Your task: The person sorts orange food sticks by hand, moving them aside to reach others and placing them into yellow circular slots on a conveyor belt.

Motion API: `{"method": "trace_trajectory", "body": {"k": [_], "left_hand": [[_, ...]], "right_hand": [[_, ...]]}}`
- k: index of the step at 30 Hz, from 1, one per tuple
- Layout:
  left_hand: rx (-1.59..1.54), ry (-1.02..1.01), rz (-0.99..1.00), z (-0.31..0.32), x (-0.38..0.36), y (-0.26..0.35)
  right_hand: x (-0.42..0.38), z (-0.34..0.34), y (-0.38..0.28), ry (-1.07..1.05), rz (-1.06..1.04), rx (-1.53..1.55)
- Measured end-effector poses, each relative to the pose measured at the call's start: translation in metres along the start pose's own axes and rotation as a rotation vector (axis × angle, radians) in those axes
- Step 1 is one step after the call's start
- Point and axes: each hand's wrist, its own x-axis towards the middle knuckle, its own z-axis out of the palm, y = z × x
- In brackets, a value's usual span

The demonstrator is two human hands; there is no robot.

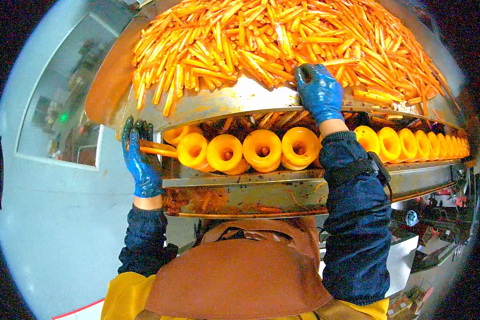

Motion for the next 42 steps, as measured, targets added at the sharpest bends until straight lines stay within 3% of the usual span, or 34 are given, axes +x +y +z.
{"method": "trace_trajectory", "body": {"k": [7, 10, 15, 17, 20, 22, 25, 27, 29, 30, 31, 35, 37, 38, 40, 42], "left_hand": [[0.023, -0.001, 0.064, 0.007, -0.001, -0.025], [0.43, -0.254, 0.045, 0.007, -0.007, -0.034], [0.734, -0.346, 0.268, 0.014, 0.044, -0.02], [0.929, -0.393, 0.064, 0.02, 0.094, -0.026], [1.188, -0.45, 0.079, 0.039, 0.161, -0.053], [1.433, -0.687, -0.264, 0.068, 0.183, -0.059], [1.636, -0.829, -0.096, 0.09, 0.197, -0.092], [1.626, -0.832, -0.074, 0.082, 0.203, -0.107], [1.424, -0.753, -0.155, 0.078, 0.191, -0.093], [1.271, -0.669, -0.326, 0.074, 0.18, -0.078], [1.294, -0.691, -0.317, 0.063, 0.183, -0.077], [0.622, -0.261, -0.374, 0.034, 0.166, -0.053], [0.339, -0.068, -0.263, 0.021, 0.169, -0.05], [0.34, -0.065, -0.263, 0.018, 0.166, -0.047], [0.107, 0.072, -0.026, 0.012, 0.155, -0.032], [0.151, 0.058, 0.028, 0.027, 0.117, -0.003]], "right_hand": [[-0.001, 0.004, 0.004, 0.059, -0.043, 0.01], [-0.002, 0.002, 0.002, 0.061, -0.046, 0.029], [-0.002, 0.001, -0.001, 0.081, -0.061, 0.041], [-0.002, -0.002, -0.003, 0.063, -0.041, 0.026], [-0.002, 0.002, 0.0, 0.083, -0.063, 0.03], [-0.002, 0.001, 0.001, 0.109, -0.104, 0.023], [-0.002, -0.001, -0.002, 0.085, -0.063, 0.056], [-0.001, 0.0, -0.001, 0.11, -0.077, 0.065], [-0.001, -0.001, 0.0, 0.079, -0.077, 0.061], [-0.001, 0.0, 0.001, 0.088, -0.09, 0.034], [0.0, 0.0, 0.001, 0.088, -0.092, 0.036], [-0.001, -0.001, -0.001, 0.059, -0.045, 0.029], [-0.002, -0.004, -0.004, 0.023, -0.009, 0.009], [-0.002, -0.005, -0.005, 0.026, -0.012, 0.015], [-0.002, -0.006, -0.006, 0.013, 0.003, 0.017], [-0.001, -0.003, -0.003, 0.039, -0.015, 0.029]]}}
